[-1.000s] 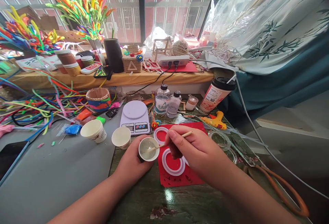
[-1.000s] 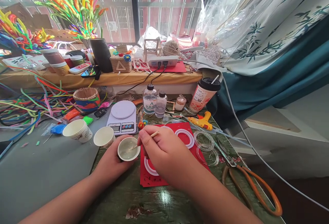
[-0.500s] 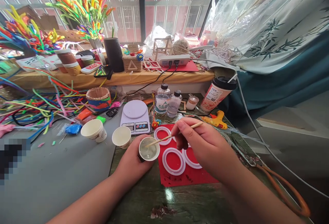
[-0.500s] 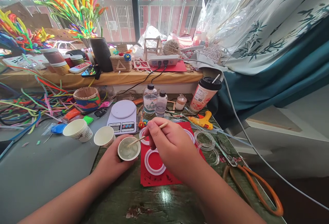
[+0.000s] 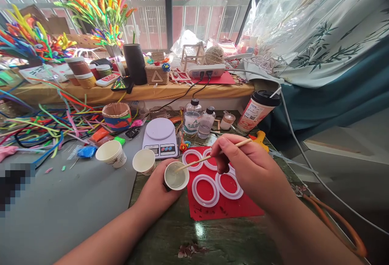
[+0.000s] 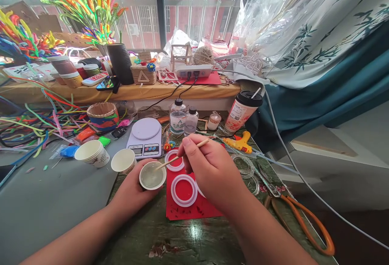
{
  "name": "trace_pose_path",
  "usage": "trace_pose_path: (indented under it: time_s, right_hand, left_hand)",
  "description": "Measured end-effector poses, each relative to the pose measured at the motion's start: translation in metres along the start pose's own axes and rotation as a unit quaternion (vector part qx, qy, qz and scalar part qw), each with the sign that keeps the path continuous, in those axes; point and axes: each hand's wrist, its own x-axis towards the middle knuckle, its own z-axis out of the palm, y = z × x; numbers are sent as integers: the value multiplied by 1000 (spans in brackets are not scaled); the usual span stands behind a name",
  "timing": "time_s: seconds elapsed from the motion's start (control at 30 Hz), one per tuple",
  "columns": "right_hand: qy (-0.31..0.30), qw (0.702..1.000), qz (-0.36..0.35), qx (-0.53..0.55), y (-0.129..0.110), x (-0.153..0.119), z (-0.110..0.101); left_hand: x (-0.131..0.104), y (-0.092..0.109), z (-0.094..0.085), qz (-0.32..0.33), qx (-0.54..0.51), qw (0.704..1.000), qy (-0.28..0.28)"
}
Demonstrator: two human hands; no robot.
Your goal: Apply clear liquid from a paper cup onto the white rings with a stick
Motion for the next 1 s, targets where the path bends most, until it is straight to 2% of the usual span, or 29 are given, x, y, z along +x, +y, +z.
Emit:
trace_pose_path:
  time_s: [0.17, 0.3, 0.6, 1.0]
  right_hand:
    - [-40, 998, 2, -41, 1, -2, 3]
    - [-41, 998, 2, -55, 3, -3, 4]
    - [-86, 992, -9, -97, 1, -8, 7]
    - [-91, 991, -8, -100, -3, -8, 10]
  left_hand:
    - [1, 1, 0, -5, -1, 1000, 1]
    - [1, 2, 1, -6, -1, 1000, 1]
    - [1, 1, 1, -4, -3, 1000, -3]
    - [2, 5, 1, -10, -20, 1000, -7]
